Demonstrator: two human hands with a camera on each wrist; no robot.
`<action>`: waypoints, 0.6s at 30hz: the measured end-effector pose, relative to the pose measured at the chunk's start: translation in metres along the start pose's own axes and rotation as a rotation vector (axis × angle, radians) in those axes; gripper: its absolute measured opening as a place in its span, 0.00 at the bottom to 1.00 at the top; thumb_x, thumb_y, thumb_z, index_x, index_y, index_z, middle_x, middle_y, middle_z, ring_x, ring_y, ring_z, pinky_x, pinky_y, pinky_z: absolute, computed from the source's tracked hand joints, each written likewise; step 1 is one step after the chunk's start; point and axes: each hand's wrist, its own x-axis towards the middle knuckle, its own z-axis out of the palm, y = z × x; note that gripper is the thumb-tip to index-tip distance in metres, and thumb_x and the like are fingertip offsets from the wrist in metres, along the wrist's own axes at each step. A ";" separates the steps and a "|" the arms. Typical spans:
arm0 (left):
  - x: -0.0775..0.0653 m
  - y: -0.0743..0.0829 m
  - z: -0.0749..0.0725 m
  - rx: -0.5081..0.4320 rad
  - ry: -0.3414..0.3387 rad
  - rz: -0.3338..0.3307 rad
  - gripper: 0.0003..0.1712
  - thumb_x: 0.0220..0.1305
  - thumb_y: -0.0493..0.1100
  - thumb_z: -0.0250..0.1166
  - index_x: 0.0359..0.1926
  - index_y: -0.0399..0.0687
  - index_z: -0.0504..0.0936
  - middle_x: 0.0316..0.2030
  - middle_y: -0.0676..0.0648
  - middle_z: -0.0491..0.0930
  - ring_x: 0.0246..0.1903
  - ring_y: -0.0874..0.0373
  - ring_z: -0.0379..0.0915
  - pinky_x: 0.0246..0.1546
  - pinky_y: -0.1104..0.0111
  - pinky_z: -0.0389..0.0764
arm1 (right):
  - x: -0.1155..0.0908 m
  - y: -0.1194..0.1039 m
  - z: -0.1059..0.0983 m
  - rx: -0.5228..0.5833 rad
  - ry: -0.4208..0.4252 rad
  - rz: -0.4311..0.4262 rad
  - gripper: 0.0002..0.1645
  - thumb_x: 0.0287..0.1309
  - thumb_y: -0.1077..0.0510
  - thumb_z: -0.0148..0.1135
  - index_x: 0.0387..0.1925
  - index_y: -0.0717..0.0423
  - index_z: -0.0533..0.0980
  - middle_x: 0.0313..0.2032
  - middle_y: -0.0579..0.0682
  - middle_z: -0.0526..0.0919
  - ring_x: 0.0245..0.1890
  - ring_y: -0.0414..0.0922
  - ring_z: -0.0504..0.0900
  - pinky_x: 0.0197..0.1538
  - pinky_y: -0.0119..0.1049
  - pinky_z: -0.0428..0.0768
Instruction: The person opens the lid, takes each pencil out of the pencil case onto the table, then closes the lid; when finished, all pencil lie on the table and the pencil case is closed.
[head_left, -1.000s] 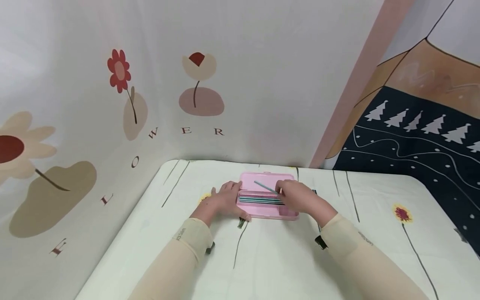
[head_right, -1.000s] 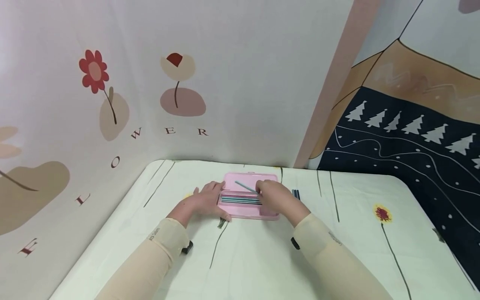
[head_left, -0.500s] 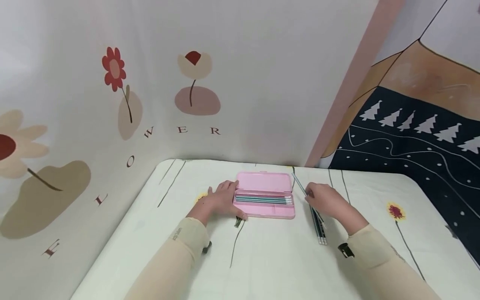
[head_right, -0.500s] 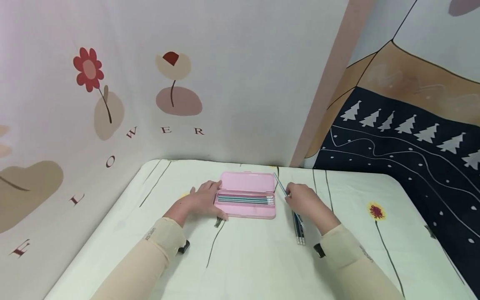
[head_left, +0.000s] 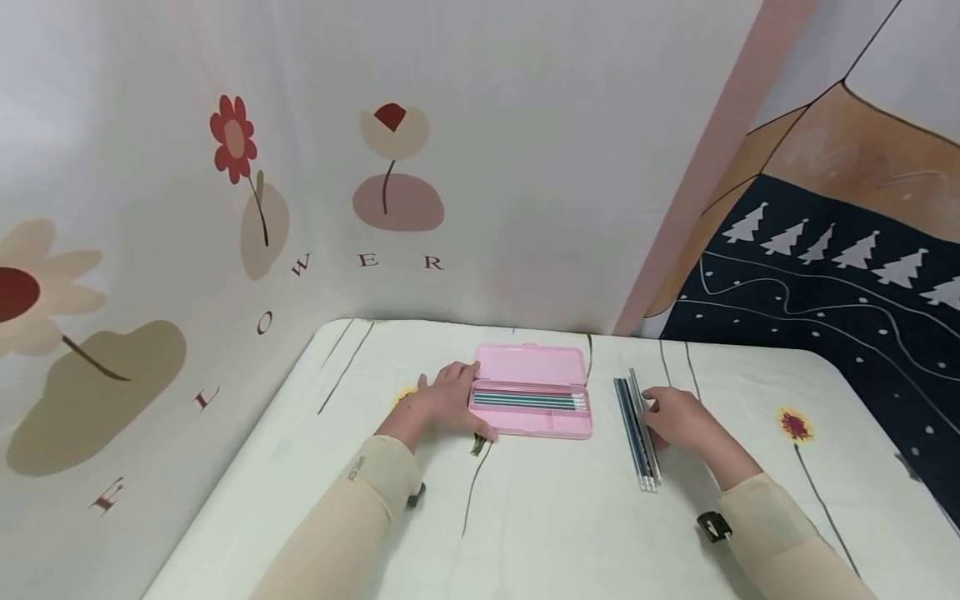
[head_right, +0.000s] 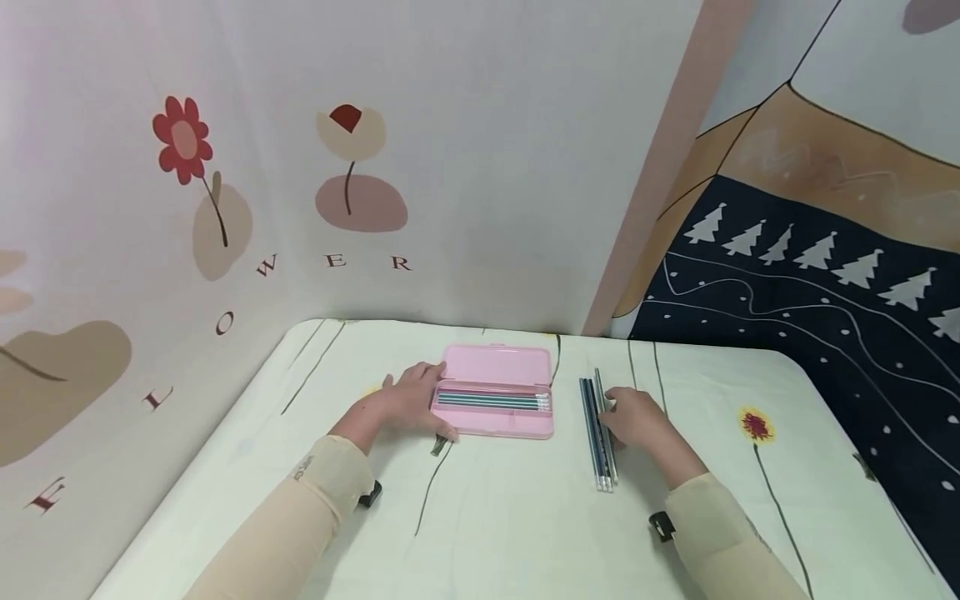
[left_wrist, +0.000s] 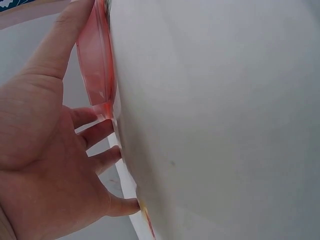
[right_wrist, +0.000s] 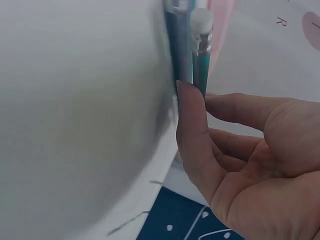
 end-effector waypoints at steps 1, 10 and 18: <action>0.000 0.000 0.000 -0.001 0.002 0.002 0.79 0.48 0.77 0.79 0.87 0.49 0.46 0.83 0.43 0.55 0.84 0.45 0.48 0.83 0.31 0.42 | 0.000 0.002 0.001 0.002 -0.001 -0.001 0.34 0.76 0.63 0.57 0.74 0.79 0.62 0.52 0.70 0.85 0.31 0.42 0.89 0.40 0.41 0.90; 0.000 0.001 0.001 0.014 -0.005 -0.002 0.79 0.49 0.77 0.79 0.87 0.48 0.45 0.84 0.42 0.54 0.85 0.44 0.47 0.83 0.31 0.42 | 0.000 0.008 0.009 0.047 -0.032 0.014 0.32 0.77 0.62 0.57 0.73 0.79 0.64 0.47 0.66 0.86 0.31 0.42 0.89 0.37 0.39 0.90; -0.001 0.002 0.000 0.003 -0.002 -0.007 0.79 0.48 0.76 0.79 0.87 0.48 0.46 0.84 0.43 0.54 0.85 0.45 0.46 0.84 0.31 0.41 | -0.003 0.005 0.010 0.048 -0.042 0.034 0.32 0.77 0.62 0.56 0.73 0.79 0.64 0.46 0.64 0.86 0.31 0.43 0.87 0.35 0.38 0.90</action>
